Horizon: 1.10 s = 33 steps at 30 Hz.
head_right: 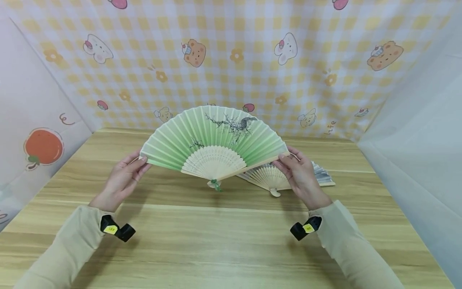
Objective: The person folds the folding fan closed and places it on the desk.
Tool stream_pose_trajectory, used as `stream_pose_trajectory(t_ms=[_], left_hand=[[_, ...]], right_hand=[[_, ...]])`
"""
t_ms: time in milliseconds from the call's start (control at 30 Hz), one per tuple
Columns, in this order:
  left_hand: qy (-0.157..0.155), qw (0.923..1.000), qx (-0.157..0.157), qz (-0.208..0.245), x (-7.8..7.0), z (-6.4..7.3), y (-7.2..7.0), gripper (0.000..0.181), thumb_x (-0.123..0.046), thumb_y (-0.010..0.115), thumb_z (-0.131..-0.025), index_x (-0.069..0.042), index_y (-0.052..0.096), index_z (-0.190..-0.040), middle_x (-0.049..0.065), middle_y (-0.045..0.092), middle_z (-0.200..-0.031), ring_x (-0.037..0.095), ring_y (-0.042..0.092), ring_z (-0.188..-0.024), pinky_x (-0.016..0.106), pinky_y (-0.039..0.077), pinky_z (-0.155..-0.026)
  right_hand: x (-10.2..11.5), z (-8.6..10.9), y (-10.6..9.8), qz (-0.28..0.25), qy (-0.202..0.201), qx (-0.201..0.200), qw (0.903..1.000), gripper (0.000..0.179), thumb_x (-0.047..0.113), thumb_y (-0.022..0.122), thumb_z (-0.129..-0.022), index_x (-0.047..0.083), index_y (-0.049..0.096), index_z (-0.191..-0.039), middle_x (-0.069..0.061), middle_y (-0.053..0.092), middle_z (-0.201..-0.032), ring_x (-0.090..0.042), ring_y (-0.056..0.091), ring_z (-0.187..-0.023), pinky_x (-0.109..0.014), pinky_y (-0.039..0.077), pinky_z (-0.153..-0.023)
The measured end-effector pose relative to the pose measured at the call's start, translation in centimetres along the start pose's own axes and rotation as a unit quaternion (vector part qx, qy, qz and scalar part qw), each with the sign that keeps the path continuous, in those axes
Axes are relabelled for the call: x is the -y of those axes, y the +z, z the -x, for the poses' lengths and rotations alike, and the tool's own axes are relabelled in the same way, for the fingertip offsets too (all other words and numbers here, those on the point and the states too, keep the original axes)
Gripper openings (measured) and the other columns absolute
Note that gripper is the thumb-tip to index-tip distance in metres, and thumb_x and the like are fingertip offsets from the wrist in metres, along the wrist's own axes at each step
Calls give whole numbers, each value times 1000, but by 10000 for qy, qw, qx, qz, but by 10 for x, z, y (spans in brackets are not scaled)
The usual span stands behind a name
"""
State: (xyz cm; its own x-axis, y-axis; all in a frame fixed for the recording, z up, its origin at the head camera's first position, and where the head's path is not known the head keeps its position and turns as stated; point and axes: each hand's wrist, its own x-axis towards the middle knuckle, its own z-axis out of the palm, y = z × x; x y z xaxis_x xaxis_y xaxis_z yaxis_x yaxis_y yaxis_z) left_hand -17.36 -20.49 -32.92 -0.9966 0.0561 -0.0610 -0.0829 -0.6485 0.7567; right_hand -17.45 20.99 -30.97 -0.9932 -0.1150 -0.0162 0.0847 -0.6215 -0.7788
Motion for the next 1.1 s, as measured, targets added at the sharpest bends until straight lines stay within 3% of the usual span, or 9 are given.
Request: stream_pose_trajectory(t_ms=[433, 633, 833, 1100], left_hand=[[-6, 10000, 78, 43, 0, 1, 6, 20, 7, 48, -86, -5, 60, -98, 9, 57, -100, 18, 61, -88, 25, 45, -84], [59, 9996, 206, -206, 0, -1, 12, 18, 6, 49, -86, -4, 60, -96, 10, 50, -106, 17, 59, -90, 25, 43, -87], [59, 9989, 275, -372, 1, -2, 15, 20, 7, 48, -87, -5, 61, -96, 10, 54, -103, 17, 60, -90, 25, 44, -86], [39, 9953, 311, -920, 2, -2, 15, 22, 4, 47, -88, -9, 61, -98, 8, 55, -103, 14, 61, -90, 23, 44, -83]], right_hand=[[1, 4, -1, -241, -21, -177, 9996, 27, -10, 49, -85, 3, 53, -108, -12, 56, -103, -22, 60, -91, -28, 46, -83], [1, 6, -2, -352, -116, -122, 9992, 25, -9, 49, -86, 2, 53, -107, -12, 57, -101, -21, 60, -90, -28, 47, -82], [1, 6, -2, -478, -134, -73, 9987, 25, -9, 49, -86, 2, 53, -108, -13, 57, -101, -21, 60, -90, -27, 47, -83], [-3, 4, 0, -421, -64, -126, 9990, 22, -9, 49, -85, 1, 54, -104, -12, 58, -99, -21, 61, -88, -26, 47, -81]])
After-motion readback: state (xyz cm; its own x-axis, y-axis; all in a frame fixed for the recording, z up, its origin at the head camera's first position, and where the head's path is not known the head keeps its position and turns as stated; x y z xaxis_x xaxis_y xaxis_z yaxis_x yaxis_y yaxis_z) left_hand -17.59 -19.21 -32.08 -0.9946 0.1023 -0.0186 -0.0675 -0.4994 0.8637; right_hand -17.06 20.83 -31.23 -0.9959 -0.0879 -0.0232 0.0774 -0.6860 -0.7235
